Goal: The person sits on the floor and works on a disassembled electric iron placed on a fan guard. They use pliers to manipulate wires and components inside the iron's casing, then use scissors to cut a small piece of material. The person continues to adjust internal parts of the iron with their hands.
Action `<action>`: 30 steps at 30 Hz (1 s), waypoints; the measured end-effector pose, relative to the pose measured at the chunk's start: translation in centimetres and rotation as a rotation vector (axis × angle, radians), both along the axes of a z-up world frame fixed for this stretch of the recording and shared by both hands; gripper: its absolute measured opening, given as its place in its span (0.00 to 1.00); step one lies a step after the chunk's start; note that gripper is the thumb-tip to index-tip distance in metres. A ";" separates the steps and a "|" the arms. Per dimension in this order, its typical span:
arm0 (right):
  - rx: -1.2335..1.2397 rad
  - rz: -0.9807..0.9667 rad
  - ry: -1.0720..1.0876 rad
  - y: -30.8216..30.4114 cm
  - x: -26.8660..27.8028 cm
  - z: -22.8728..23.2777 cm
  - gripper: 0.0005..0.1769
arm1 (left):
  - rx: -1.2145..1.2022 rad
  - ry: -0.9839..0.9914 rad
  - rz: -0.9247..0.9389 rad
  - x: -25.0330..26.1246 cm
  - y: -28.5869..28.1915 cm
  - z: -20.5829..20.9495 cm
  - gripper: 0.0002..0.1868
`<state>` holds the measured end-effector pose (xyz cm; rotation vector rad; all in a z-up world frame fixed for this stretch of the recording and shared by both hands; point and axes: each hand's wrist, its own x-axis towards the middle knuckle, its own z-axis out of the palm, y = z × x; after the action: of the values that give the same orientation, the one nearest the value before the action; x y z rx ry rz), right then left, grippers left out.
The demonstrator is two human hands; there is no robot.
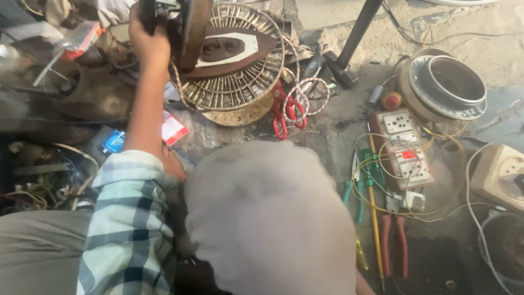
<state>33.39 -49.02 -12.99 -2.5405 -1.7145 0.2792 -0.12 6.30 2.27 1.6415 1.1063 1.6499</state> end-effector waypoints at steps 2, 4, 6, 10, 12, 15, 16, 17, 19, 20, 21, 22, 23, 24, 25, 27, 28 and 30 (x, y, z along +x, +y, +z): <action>0.026 -0.010 -0.022 1.0 -1.2 0.3 0.38 | -0.075 -0.043 0.019 -0.9 0.2 0.2 0.28; 0.053 -0.051 -0.035 1.3 -1.4 1.5 0.40 | -0.159 -0.036 0.068 -1.6 0.0 -0.8 0.31; 0.107 -0.120 -0.018 2.0 -1.5 2.5 0.43 | -0.215 0.022 0.157 -2.5 0.5 -1.2 0.34; 0.108 -0.194 -0.003 2.2 -1.1 2.5 0.42 | -0.202 0.005 0.089 -4.0 1.6 -2.6 0.36; 0.206 -0.167 -0.041 1.9 -0.3 1.5 0.41 | -0.176 -0.028 0.030 -4.6 2.8 -3.3 0.37; 0.181 -0.250 -0.113 1.9 0.6 0.0 0.33 | -0.229 -0.033 0.028 -5.5 4.0 -3.8 0.37; 0.248 -0.251 -0.131 1.7 1.0 0.0 0.31 | -0.209 -0.052 0.010 -5.5 4.0 -3.8 0.36; 0.312 -0.252 -0.148 1.5 1.4 0.2 0.29 | -0.191 -0.070 -0.008 -5.8 4.0 -3.7 0.36; 0.352 -0.307 -0.132 1.3 1.9 1.0 0.25 | -0.212 -0.064 -0.029 -5.8 3.7 -3.3 0.31; 0.330 -0.363 -0.098 1.0 2.1 1.5 0.22 | -0.244 -0.043 -0.030 -5.5 3.4 -2.9 0.31; 0.308 -0.418 -0.060 0.9 2.2 2.1 0.19 | -0.264 -0.028 -0.032 -5.1 3.0 -2.4 0.31; 0.347 -0.408 -0.078 0.9 2.6 2.6 0.24 | -0.273 -0.024 -0.035 -4.8 2.7 -1.9 0.31; 0.374 -0.403 -0.096 0.2 2.9 3.0 0.29 | -0.292 -0.016 -0.044 -4.4 2.1 -2.0 0.31; 0.401 -0.397 -0.115 -0.3 3.1 3.2 0.34 | -0.313 -0.008 -0.049 -4.0 1.7 -2.1 0.31; 0.385 -0.434 -0.125 -0.4 3.8 3.2 0.37 | -0.331 -0.018 -0.064 -2.9 1.3 -2.6 0.31; 0.366 -0.491 -0.137 -0.2 4.8 2.7 0.44 | -0.353 -0.035 -0.073 -1.7 0.7 -2.8 0.30; 0.354 -0.500 -0.168 -0.3 5.3 2.4 0.40 | -0.355 -0.041 -0.071 -1.6 0.5 -2.6 0.30; 0.327 -0.502 -0.214 -0.9 6.2 1.5 0.32 | -0.358 -0.043 -0.046 -2.7 -0.2 -1.9 0.30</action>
<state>39.57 -49.93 -11.49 -2.6943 -0.9990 -0.2857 -2.86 6.09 0.34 1.3841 1.2491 1.3577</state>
